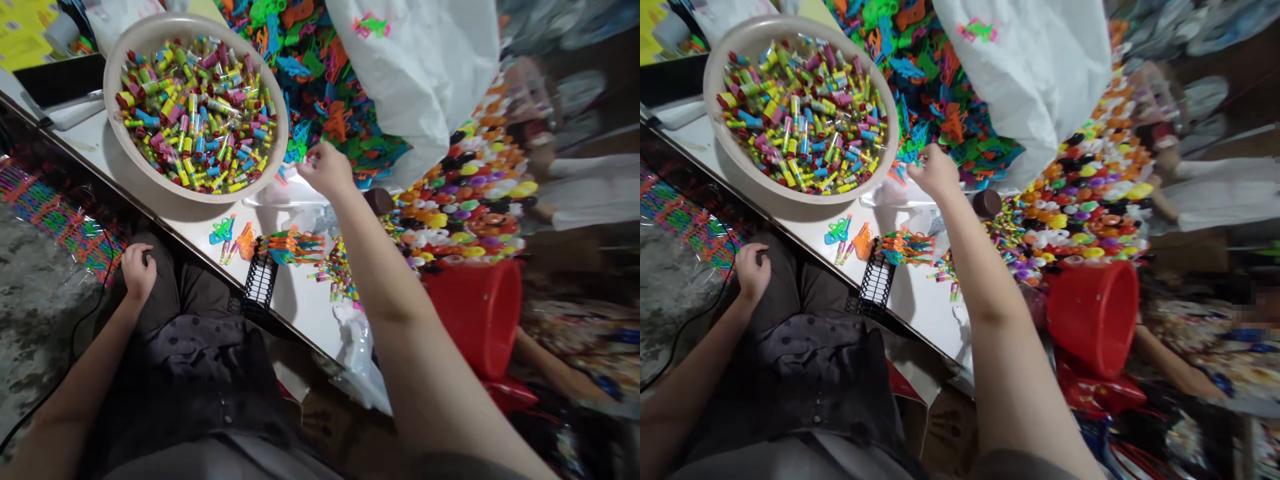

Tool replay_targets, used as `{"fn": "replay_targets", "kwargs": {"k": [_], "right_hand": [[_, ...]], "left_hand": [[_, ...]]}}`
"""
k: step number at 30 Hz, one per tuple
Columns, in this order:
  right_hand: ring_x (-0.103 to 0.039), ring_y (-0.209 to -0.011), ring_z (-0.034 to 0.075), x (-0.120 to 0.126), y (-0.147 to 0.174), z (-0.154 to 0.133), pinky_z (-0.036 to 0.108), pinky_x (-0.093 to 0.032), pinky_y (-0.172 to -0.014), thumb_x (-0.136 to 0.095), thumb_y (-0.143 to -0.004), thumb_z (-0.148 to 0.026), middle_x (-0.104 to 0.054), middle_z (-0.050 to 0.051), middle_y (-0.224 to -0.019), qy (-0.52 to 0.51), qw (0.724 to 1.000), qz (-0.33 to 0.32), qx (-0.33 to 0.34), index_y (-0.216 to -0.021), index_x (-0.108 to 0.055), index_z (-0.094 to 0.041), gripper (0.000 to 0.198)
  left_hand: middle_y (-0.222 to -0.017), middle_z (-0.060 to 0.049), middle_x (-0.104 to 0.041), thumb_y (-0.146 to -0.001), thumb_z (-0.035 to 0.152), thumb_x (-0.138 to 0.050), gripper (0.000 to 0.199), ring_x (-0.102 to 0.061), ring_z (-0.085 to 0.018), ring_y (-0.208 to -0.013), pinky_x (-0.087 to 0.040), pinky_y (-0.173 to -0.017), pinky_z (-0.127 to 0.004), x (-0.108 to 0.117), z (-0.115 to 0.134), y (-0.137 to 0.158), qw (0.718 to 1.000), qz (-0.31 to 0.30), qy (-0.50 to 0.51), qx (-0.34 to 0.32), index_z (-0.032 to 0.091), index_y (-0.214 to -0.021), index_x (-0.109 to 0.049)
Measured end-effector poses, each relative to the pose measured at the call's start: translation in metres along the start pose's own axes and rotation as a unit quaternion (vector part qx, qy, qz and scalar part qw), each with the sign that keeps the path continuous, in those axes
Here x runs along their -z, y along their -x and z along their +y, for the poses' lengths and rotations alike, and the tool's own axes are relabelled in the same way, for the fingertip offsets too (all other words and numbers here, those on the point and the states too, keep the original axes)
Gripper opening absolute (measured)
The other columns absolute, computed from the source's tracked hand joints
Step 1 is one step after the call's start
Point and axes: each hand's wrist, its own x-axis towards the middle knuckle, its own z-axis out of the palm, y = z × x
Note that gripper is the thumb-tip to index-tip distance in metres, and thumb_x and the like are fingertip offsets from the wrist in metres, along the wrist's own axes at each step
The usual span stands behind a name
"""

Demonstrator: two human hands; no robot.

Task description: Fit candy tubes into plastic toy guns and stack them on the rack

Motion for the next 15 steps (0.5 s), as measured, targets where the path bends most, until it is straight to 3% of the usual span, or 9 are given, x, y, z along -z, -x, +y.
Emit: {"fn": "replay_targets", "kwargs": {"k": [4, 7, 11, 15], "right_hand": [[-0.052, -0.109, 0.03, -0.05, -0.066, -0.018, 0.056, -0.033, -0.099, -0.071, -0.073, -0.038, -0.053, 0.019, -0.118, 0.084, 0.994, -0.053, 0.039, -0.12, -0.048, -0.008, 0.061], [-0.049, -0.12, 0.03, -0.069, -0.097, -0.023, 0.054, -0.024, -0.105, -0.06, -0.084, -0.027, -0.048, 0.021, -0.126, 0.145, 0.988, -0.055, 0.026, -0.123, -0.046, -0.002, 0.049], [-0.04, -0.127, 0.018, -0.07, -0.119, -0.025, 0.043, -0.019, -0.107, -0.033, -0.095, -0.019, -0.047, 0.02, -0.127, 0.183, 0.98, -0.06, 0.048, -0.118, -0.044, 0.01, 0.038], [-0.044, -0.123, 0.015, -0.061, -0.126, -0.023, 0.04, -0.021, -0.106, -0.034, -0.095, -0.023, -0.051, 0.021, -0.126, 0.206, 0.973, -0.074, 0.069, -0.112, -0.046, 0.011, 0.039]], "left_hand": [[-0.103, -0.01, -0.062, -0.078, 0.017, -0.046, 0.021, -0.056, -0.027, -0.107, -0.04, -0.098, -0.045, 0.003, 0.0, -0.002, 1.0, -0.027, -0.004, -0.001, 0.022, -0.092, -0.06], [-0.105, -0.01, -0.062, -0.079, 0.017, -0.047, 0.021, -0.055, -0.028, -0.109, -0.039, -0.098, -0.047, 0.004, -0.001, -0.003, 0.999, -0.038, -0.009, 0.001, 0.024, -0.094, -0.06], [-0.104, -0.007, -0.063, -0.08, 0.016, -0.047, 0.023, -0.058, -0.028, -0.105, -0.039, -0.097, -0.048, 0.002, 0.002, -0.004, 0.998, -0.047, -0.028, -0.011, 0.028, -0.096, -0.059], [-0.102, -0.006, -0.064, -0.079, 0.015, -0.048, 0.023, -0.06, -0.028, -0.102, -0.041, -0.095, -0.047, 0.001, 0.008, -0.005, 0.998, -0.052, -0.025, -0.02, 0.029, -0.095, -0.059]]}}
